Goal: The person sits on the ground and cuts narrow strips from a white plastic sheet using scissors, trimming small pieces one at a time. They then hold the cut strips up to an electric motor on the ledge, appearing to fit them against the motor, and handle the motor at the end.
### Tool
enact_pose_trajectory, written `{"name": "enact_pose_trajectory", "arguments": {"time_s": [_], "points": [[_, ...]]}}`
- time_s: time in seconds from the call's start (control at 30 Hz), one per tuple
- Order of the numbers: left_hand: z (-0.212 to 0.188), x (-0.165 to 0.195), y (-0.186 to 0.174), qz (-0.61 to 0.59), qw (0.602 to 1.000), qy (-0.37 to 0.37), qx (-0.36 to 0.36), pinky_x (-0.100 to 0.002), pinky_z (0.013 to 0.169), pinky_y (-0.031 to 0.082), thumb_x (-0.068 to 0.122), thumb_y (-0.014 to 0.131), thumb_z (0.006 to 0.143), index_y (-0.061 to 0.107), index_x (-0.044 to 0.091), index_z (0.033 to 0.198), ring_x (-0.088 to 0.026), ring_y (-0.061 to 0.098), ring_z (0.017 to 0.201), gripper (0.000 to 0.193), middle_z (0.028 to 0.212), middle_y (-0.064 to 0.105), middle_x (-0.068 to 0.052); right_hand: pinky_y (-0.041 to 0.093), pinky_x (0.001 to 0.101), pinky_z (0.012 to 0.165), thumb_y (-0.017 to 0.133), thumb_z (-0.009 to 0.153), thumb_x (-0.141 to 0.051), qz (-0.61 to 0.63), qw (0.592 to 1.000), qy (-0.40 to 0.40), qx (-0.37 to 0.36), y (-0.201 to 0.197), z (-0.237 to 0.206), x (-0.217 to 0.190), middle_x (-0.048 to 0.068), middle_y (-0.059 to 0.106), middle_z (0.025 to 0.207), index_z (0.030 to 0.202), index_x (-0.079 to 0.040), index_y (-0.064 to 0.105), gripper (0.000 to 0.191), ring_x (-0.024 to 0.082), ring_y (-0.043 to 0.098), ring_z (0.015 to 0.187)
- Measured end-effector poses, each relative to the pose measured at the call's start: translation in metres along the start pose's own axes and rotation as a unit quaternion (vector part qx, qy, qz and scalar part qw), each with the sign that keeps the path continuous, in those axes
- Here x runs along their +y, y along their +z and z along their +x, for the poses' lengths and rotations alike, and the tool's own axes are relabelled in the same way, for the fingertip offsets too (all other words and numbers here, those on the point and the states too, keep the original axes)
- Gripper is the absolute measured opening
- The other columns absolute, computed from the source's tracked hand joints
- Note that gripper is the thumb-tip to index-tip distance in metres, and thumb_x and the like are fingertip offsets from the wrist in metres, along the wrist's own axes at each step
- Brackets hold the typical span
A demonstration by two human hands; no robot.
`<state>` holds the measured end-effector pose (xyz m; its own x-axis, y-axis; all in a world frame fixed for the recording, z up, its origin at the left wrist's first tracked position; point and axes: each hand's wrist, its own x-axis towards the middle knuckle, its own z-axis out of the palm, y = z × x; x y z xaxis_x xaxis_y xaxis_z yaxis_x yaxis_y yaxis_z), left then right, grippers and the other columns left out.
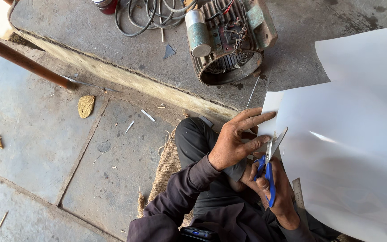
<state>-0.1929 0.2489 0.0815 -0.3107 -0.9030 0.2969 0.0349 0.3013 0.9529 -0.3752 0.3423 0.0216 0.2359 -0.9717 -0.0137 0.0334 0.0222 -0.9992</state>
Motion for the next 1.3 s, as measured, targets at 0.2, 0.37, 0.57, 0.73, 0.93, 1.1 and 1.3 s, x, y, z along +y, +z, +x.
{"name": "enact_pose_trajectory", "arguments": {"time_s": [0.2,0.37,0.57,0.73,0.93,1.1,1.3], "points": [[0.001,-0.005,0.001,-0.004,1.000,-0.007,0.002,-0.030,0.088,0.068,0.010,0.079,0.094,0.060,0.018,0.146,-0.018,0.073,0.106,0.056,0.152,0.055,-0.010,0.051,0.0335,0.078,0.063,0.090,-0.067,-0.016,1.000,0.004,0.007,-0.001,0.002,0.002,0.009,0.060,0.088,0.139,0.006,0.048,0.088,0.017,0.062,0.082],[0.001,-0.009,0.004,-0.016,1.000,0.007,0.005,-0.030,0.091,0.069,0.010,0.078,0.096,0.059,0.019,0.148,-0.018,0.073,0.111,0.056,0.154,0.053,-0.010,0.054,0.0339,0.075,0.063,0.089,-0.068,-0.027,1.000,0.010,0.010,-0.003,0.002,0.007,0.008,0.062,0.084,0.136,0.005,0.050,0.088,0.017,0.065,0.079],[0.001,-0.008,0.004,-0.005,1.000,-0.003,0.004,-0.029,0.088,0.069,0.012,0.078,0.095,0.059,0.018,0.148,-0.018,0.074,0.109,0.056,0.154,0.053,-0.010,0.055,0.0339,0.074,0.063,0.090,-0.066,-0.033,0.999,0.015,0.013,-0.005,0.002,0.008,0.007,0.062,0.083,0.134,0.003,0.051,0.083,0.017,0.065,0.078],[0.002,-0.008,0.005,-0.005,1.000,0.009,0.004,-0.029,0.089,0.069,0.013,0.078,0.096,0.059,0.019,0.148,-0.017,0.074,0.110,0.056,0.154,0.054,-0.010,0.055,0.0331,0.070,0.060,0.090,-0.067,-0.065,0.998,0.011,0.020,-0.005,0.002,0.010,0.006,0.062,0.079,0.132,0.003,0.053,0.081,0.016,0.065,0.074],[0.000,-0.007,0.003,-0.007,1.000,0.001,0.001,-0.030,0.088,0.068,0.015,0.078,0.096,0.059,0.019,0.148,-0.017,0.074,0.108,0.055,0.154,0.054,-0.010,0.055,0.0325,0.068,0.059,0.092,-0.065,-0.071,0.997,0.000,0.020,-0.005,0.001,0.012,0.006,0.062,0.078,0.131,0.002,0.053,0.078,0.015,0.065,0.072],[0.001,-0.008,0.004,-0.008,1.000,0.003,-0.001,-0.030,0.089,0.069,0.016,0.078,0.096,0.059,0.019,0.148,-0.017,0.074,0.106,0.056,0.153,0.054,-0.010,0.056,0.0323,0.068,0.061,0.093,-0.062,-0.059,0.998,0.001,0.019,-0.005,0.000,0.012,0.005,0.063,0.077,0.130,0.002,0.054,0.075,0.016,0.066,0.071],[0.001,-0.009,0.004,-0.006,1.000,0.001,0.000,-0.030,0.087,0.069,0.015,0.078,0.096,0.060,0.019,0.147,-0.016,0.074,0.103,0.055,0.154,0.054,-0.010,0.056,0.0307,0.063,0.061,0.092,-0.061,-0.080,0.996,0.005,0.032,-0.004,0.001,0.012,0.004,0.063,0.073,0.128,0.001,0.056,0.071,0.014,0.065,0.065]]}}
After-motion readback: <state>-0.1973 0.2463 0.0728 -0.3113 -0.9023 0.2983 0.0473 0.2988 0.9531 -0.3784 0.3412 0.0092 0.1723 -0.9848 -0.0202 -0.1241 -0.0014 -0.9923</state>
